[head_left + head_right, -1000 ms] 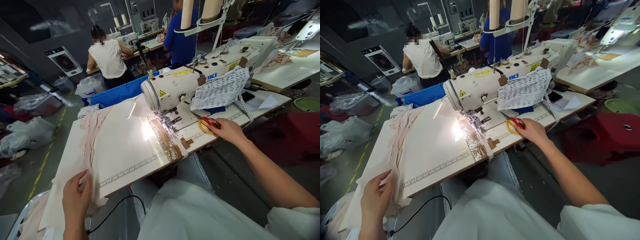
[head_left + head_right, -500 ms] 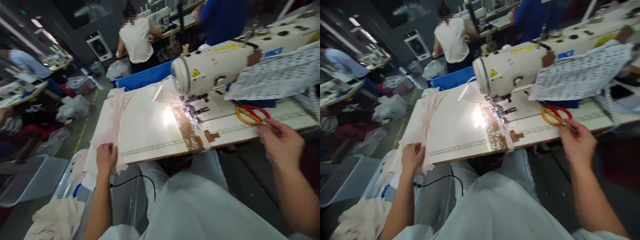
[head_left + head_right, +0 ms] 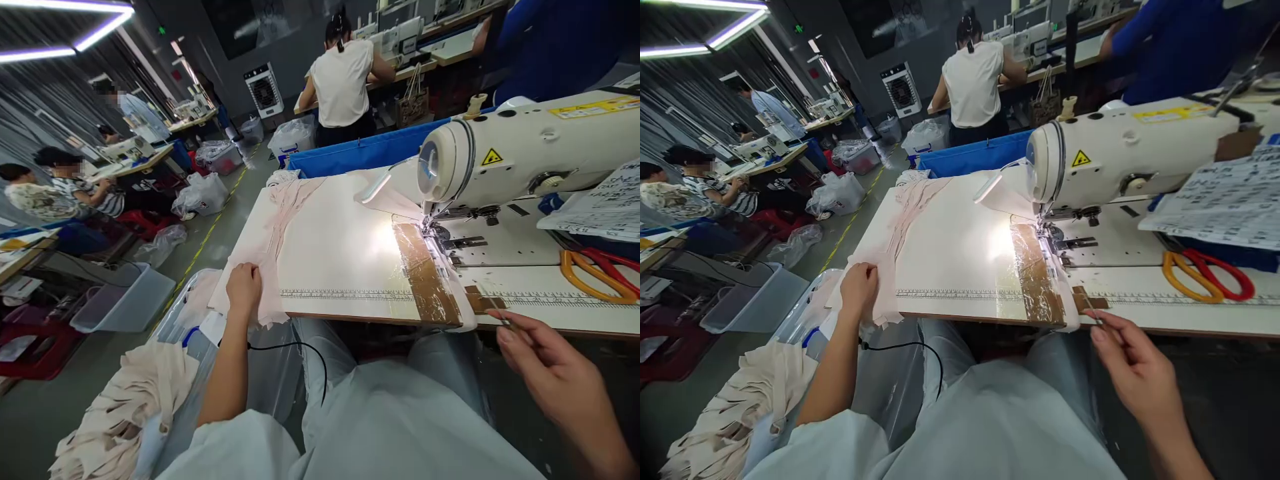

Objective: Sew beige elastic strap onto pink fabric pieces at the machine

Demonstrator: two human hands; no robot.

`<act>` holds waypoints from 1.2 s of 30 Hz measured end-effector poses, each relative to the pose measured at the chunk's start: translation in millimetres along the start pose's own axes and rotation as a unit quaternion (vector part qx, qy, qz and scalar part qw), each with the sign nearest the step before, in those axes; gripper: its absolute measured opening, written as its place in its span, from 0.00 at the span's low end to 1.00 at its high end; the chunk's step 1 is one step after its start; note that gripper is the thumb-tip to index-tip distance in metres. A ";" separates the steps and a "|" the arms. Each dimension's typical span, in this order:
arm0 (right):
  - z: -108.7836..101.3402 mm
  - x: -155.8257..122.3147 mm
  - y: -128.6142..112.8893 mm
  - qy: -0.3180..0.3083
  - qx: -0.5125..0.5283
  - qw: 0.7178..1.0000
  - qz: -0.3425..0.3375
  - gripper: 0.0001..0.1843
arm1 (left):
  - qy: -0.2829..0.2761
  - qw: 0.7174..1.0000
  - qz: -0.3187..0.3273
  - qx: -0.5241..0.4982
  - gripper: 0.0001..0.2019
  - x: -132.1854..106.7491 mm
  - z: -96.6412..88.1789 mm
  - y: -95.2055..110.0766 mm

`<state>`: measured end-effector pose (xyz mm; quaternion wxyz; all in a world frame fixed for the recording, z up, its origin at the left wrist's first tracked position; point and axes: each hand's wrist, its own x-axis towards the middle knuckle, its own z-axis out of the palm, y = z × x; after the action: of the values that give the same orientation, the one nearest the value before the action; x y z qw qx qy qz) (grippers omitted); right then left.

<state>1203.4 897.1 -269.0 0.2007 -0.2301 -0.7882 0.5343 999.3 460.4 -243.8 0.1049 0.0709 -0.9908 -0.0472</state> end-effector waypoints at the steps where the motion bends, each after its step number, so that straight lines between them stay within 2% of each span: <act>1: 4.6 -1.0 -2.9 -0.023 0.006 1.000 -0.007 0.15 | -0.006 1.000 0.001 -0.004 0.13 1.1 -0.7 -2.2; 8: 21.3 -15.8 -11.7 -0.142 0.029 0.989 -0.014 0.15 | -0.011 1.000 0.014 -0.023 0.12 6.5 -0.5 -9.3; 14: 15.6 -26.8 -4.8 -0.168 0.047 0.985 -0.012 0.16 | -0.004 1.000 0.009 -0.026 0.14 5.6 -4.8 -7.3; 17: 12.3 -31.3 -1.6 -0.181 0.048 0.982 0.003 0.15 | 0.021 0.999 0.015 -0.033 0.16 1.4 -11.3 -3.9; 21: 15.1 -35.4 0.2 -0.218 0.071 0.973 0.016 0.18 | 0.054 0.997 0.029 -0.054 0.19 -9.1 -23.7 13.2; 23: 21.2 -34.4 -1.1 -0.245 0.112 0.963 0.014 0.22 | 0.038 0.995 0.056 -0.075 0.19 -19.8 -30.2 28.7; 25: 31.5 -29.3 -5.2 -0.276 0.166 0.946 0.016 0.25 | 0.010 0.989 0.111 -0.097 0.15 -35.2 -35.5 48.0; 26: 38.3 -25.0 -8.4 -0.294 0.193 0.936 0.021 0.26 | -0.012 0.982 0.150 -0.114 0.14 -44.3 -37.3 58.4; 28: 55.4 -13.0 -17.3 -0.338 0.240 0.909 0.038 0.29 | -0.077 0.944 0.257 -0.194 0.14 -64.4 -38.8 80.2; 30: 76.1 1.6 -28.2 -0.391 0.266 0.879 0.066 0.32 | -0.130 0.906 0.333 -0.227 0.14 -85.8 -37.5 102.4; 33: 108.7 20.2 -43.3 -0.456 0.277 0.840 0.100 0.31 | -0.171 0.865 0.418 -0.221 0.14 -119.6 -30.0 135.5; 36: 130.8 26.1 -51.5 -0.494 0.285 0.814 0.111 0.25 | -0.198 0.810 0.505 -0.223 0.13 -153.2 -20.4 163.2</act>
<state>1100.9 797.5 -264.7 -0.2195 0.0461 -0.5632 0.7953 1130.7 642.6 -237.1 -0.0719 -0.4762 -0.8482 -0.2205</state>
